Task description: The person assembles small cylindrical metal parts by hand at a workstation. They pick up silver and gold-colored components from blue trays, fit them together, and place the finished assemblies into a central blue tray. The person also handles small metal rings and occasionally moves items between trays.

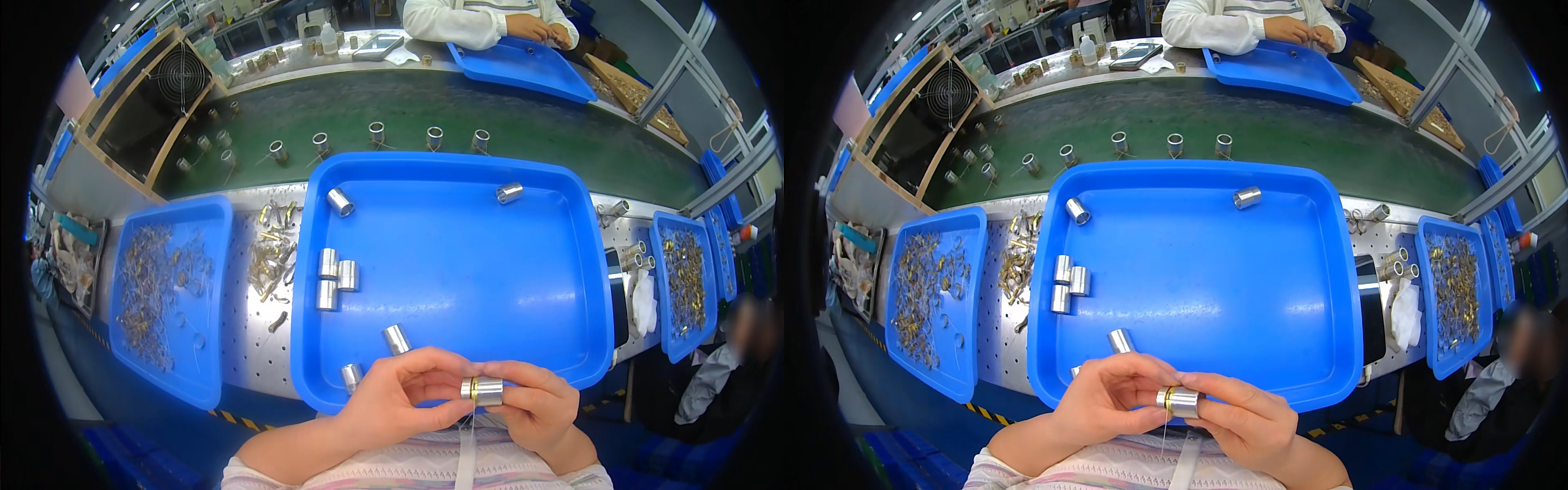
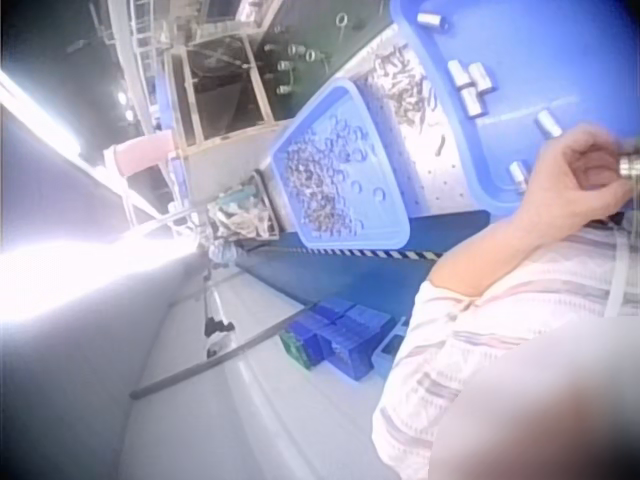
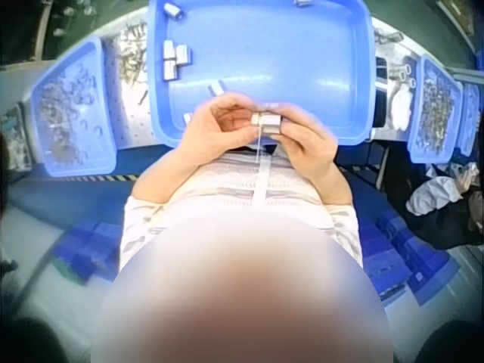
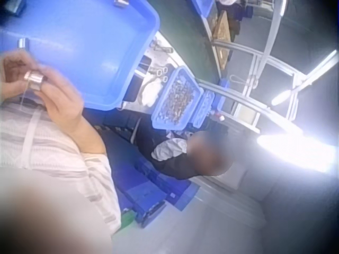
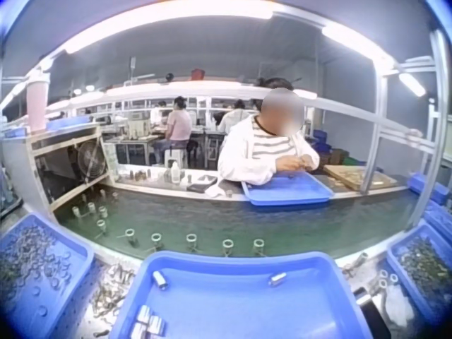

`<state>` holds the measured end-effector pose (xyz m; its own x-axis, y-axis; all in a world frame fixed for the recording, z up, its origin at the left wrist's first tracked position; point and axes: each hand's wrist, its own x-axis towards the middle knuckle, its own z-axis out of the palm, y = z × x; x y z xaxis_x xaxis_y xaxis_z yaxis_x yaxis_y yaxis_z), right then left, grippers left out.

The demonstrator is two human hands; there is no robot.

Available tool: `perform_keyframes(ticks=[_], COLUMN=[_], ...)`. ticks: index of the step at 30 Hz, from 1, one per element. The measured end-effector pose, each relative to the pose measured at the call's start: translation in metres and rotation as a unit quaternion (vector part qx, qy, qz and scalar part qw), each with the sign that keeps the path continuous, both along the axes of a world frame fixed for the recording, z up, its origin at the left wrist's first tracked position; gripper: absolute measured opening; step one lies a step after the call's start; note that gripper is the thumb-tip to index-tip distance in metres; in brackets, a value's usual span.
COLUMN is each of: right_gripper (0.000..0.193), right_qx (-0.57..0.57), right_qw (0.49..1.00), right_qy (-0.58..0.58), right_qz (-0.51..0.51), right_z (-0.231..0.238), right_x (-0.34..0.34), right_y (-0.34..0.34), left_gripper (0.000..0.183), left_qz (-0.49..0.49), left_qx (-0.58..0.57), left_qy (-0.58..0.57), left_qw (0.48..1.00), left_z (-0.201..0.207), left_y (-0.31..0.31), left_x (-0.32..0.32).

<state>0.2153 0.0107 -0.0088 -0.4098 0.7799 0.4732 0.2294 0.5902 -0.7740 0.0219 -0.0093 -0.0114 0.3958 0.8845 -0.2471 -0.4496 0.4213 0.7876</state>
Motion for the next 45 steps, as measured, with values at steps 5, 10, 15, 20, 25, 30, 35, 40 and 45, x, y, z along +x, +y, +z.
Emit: perform_keyframes(ticks=[5,10,15,20,25,30,35,40,45], right_gripper=[0.016,0.016,0.020,0.015,0.018,0.013,0.015,0.014,0.016], right_qx=[-0.002,0.001,0.009,-0.052,-0.194,-0.002,0.090,0.038,-0.213], right_qw=[0.999,0.998,0.997,0.998,0.934,0.954,0.897,0.917,0.973], right_qy=[0.035,0.052,0.046,0.006,-0.292,-0.299,-0.389,-0.346,-0.056], right_qz=[-0.004,0.023,0.055,0.031,0.071,-0.033,-0.187,-0.193,-0.075], right_z=[-0.006,-0.008,-0.003,0.005,0.023,0.010,-0.006,-0.014,0.032], right_x=[-0.002,-0.004,-0.006,-0.006,-0.009,-0.018,-0.031,-0.018,-0.032], right_y=[-0.001,0.002,0.005,0.017,0.082,0.192,0.295,0.313,0.204], left_gripper=[0.035,0.037,0.035,0.033,0.033,0.033,0.034,0.030,0.023], left_qz=[0.009,-0.001,0.016,0.062,0.245,0.463,0.412,0.358,0.267], left_qx=[-0.002,-0.042,-0.069,-0.086,0.113,0.190,0.136,0.237,0.273], left_qy=[-0.023,-0.001,0.008,0.009,0.121,0.531,0.757,0.686,0.410], left_qw=[1.000,0.999,0.997,0.994,0.955,0.684,0.489,0.588,0.829], left_z=[-0.004,0.004,0.005,0.007,-0.004,0.004,0.011,0.020,0.018], left_y=[-0.002,0.001,-0.002,-0.003,-0.014,-0.032,-0.046,-0.041,-0.021], left_x=[0.000,-0.004,-0.008,-0.020,-0.080,-0.181,-0.206,-0.168,-0.101])
